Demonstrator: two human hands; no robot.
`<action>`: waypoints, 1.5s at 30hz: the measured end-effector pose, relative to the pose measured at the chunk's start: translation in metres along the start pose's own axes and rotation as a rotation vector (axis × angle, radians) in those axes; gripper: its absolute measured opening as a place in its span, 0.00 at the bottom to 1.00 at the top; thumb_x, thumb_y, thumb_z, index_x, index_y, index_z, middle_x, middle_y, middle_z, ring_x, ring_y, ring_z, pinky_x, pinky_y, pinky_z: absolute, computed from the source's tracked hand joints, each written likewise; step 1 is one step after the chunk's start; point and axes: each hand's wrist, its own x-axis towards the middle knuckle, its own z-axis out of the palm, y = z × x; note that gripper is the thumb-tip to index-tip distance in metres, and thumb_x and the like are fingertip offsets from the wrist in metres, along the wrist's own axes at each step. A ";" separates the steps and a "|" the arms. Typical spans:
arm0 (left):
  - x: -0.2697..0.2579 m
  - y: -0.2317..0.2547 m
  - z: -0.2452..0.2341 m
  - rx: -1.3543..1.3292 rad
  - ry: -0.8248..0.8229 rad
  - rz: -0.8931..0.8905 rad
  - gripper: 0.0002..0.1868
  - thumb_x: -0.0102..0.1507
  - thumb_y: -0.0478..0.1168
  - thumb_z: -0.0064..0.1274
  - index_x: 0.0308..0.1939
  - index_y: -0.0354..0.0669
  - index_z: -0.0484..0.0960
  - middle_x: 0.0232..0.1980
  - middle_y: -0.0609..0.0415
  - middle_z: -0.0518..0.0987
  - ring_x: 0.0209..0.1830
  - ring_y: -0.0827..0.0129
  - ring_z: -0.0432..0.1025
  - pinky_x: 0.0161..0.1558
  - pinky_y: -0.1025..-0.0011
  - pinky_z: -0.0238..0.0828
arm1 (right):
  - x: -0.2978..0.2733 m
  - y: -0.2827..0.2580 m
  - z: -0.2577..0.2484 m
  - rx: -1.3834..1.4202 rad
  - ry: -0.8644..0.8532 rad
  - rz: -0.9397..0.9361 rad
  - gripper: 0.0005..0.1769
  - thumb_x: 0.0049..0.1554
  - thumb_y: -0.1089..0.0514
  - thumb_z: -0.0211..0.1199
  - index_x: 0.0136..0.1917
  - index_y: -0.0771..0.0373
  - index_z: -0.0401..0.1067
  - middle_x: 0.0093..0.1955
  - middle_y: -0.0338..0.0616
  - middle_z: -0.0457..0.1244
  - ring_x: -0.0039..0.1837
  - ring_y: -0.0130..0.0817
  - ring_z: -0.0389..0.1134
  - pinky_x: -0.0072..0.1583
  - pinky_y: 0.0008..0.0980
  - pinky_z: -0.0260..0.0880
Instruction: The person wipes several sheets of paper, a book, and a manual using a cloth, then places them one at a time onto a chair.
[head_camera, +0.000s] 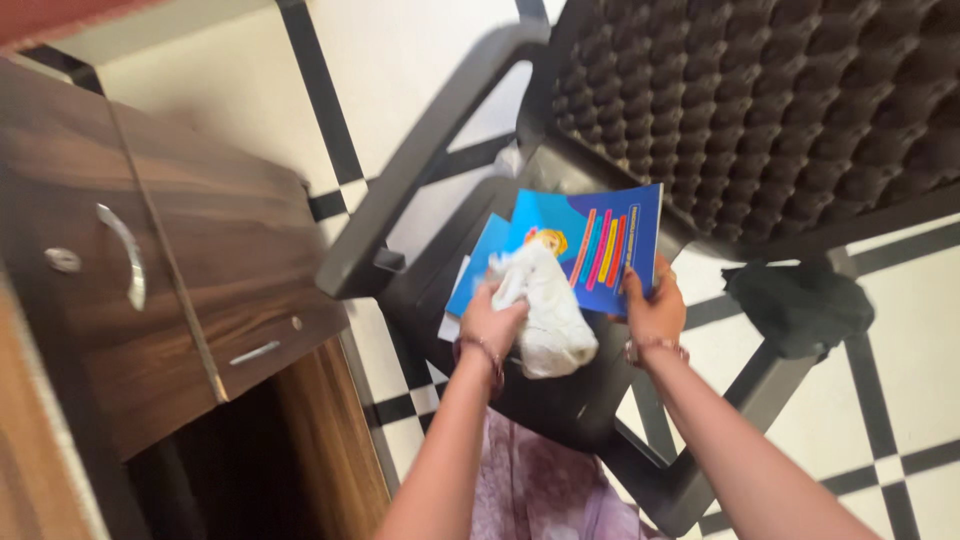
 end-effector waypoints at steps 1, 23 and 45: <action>-0.009 0.003 0.002 -0.219 0.027 0.033 0.27 0.55 0.37 0.59 0.59 0.40 0.78 0.53 0.42 0.84 0.51 0.56 0.78 0.54 0.62 0.75 | -0.006 -0.008 -0.003 -0.113 0.035 -0.106 0.25 0.62 0.55 0.63 0.71 0.60 0.67 0.52 0.48 0.71 0.48 0.37 0.74 0.48 0.38 0.75; -0.235 0.166 -0.082 0.301 0.255 0.590 0.50 0.59 0.44 0.60 0.80 0.63 0.48 0.78 0.28 0.48 0.78 0.30 0.43 0.73 0.47 0.46 | -0.233 -0.187 -0.064 0.114 -0.126 -0.249 0.24 0.65 0.55 0.56 0.74 0.58 0.71 0.47 0.47 0.72 0.47 0.26 0.67 0.49 0.28 0.69; -0.366 0.143 -0.150 0.245 0.173 0.933 0.41 0.58 0.42 0.61 0.74 0.67 0.62 0.79 0.40 0.55 0.78 0.42 0.48 0.71 0.51 0.53 | -0.280 -0.165 -0.053 0.092 -0.133 -0.558 0.25 0.60 0.57 0.57 0.71 0.60 0.70 0.40 0.37 0.71 0.40 0.20 0.67 0.43 0.24 0.69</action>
